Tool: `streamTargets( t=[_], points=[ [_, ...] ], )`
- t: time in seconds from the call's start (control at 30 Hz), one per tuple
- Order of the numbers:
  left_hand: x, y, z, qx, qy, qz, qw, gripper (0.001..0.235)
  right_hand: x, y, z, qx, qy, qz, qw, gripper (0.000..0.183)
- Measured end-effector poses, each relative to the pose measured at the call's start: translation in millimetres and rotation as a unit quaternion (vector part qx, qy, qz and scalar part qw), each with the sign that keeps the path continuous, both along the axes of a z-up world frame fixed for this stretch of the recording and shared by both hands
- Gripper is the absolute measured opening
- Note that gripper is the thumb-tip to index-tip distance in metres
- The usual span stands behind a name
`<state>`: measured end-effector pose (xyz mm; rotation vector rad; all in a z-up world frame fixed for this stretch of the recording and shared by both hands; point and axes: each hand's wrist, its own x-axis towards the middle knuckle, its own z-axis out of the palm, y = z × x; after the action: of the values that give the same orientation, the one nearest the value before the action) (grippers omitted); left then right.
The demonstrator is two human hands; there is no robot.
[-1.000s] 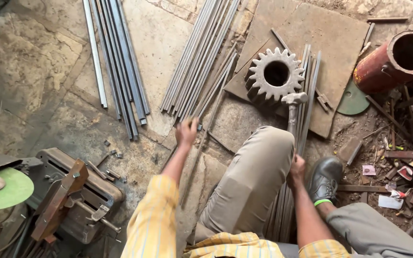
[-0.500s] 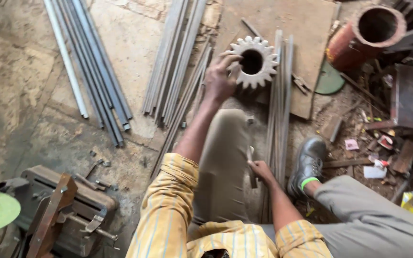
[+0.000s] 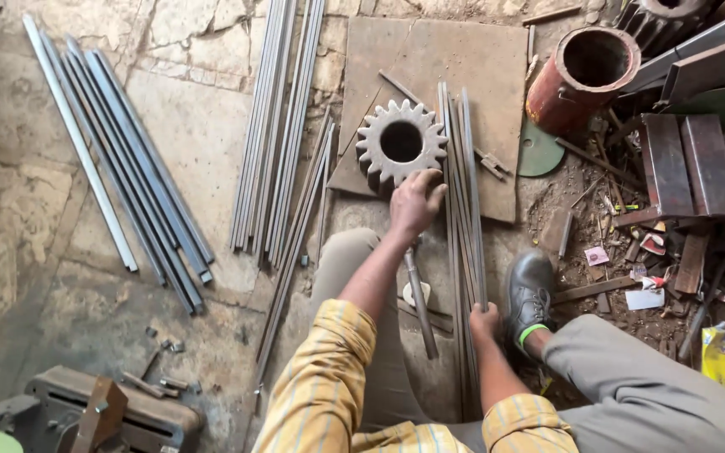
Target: The person straightens metal rods by placing them against a large gear on the floor and striking them with a hammer.
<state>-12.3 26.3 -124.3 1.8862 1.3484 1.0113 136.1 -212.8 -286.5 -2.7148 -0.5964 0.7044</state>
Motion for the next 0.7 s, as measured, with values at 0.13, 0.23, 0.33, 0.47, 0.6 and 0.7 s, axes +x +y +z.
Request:
streamTargets(
  t=[0.13,0.23,0.33,0.47,0.6,0.7],
  points=[
    [12,1,3,-0.042,-0.045,-0.009,0.998,0.031,8,-14,-6,-0.006,-0.015,0.009,1.0,0.037],
    [14,2,4,-0.058,-0.055,-0.005,0.997,0.033,18,-15,-10,0.01,-0.022,0.034,0.999,0.039],
    [16,4,2,-0.075,-0.059,0.014,0.995,0.038,18,-19,0,0.02,0.005,0.021,1.0,0.036],
    [17,8,-1,-0.106,-0.068,0.033,0.991,0.041,12,-18,12,0.093,-0.019,0.001,0.996,0.032],
    [15,5,0,-0.111,-0.059,0.038,0.991,0.041,-3,-12,8,0.226,0.016,-0.037,0.973,0.025],
    [11,2,7,-0.146,-0.049,0.032,0.988,0.04,-13,9,-1,0.323,0.133,-0.078,0.934,0.023]
  ],
)
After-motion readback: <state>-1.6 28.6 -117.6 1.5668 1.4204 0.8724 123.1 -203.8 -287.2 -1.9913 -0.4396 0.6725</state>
